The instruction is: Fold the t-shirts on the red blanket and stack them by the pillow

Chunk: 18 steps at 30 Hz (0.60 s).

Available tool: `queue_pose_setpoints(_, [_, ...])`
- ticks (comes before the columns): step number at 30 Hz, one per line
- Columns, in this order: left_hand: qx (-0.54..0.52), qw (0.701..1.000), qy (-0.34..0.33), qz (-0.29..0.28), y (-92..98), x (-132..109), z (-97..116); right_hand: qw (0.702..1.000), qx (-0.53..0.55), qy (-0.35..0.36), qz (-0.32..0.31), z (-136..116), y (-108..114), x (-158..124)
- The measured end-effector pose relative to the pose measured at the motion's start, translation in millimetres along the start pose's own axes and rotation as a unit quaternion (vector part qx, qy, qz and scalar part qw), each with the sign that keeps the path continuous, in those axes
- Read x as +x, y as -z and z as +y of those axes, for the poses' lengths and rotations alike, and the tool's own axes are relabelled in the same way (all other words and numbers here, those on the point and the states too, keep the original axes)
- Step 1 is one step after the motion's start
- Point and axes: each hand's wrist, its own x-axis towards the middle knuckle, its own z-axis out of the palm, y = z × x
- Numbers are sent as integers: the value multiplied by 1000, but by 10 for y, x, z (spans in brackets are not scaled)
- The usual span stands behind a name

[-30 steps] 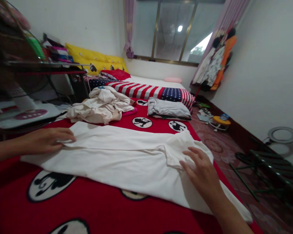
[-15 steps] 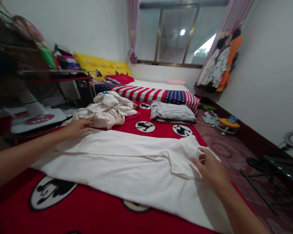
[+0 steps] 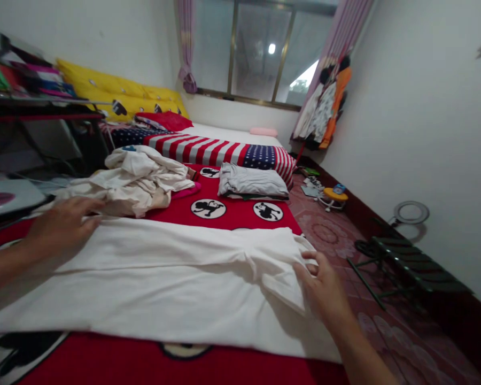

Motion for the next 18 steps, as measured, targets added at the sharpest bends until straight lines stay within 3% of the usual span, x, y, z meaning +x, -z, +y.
queue_pose_setpoints(2, [-66,995,-71,-15,52,-67,316,994,95,-43,-35,33,11,-82])
queue_pose_setpoints(6, [-194,947,-231,-110,134,-315,1108,976,187,-83,-71,-15,52,-178])
queue_pose_setpoints(9, [-202,935,-275,-96,123,-432,1508,964,232,-87,-97,-48,72,-194])
queue_pose_setpoints(12, [-180,940,-282,-60,65,-426,1621,958,254,-90,-100,-19,48,-202])
queue_pose_setpoints(18, [-150,941,-301,-46,37,-330,1475,951,281,-94,-85,-31,33,-244])
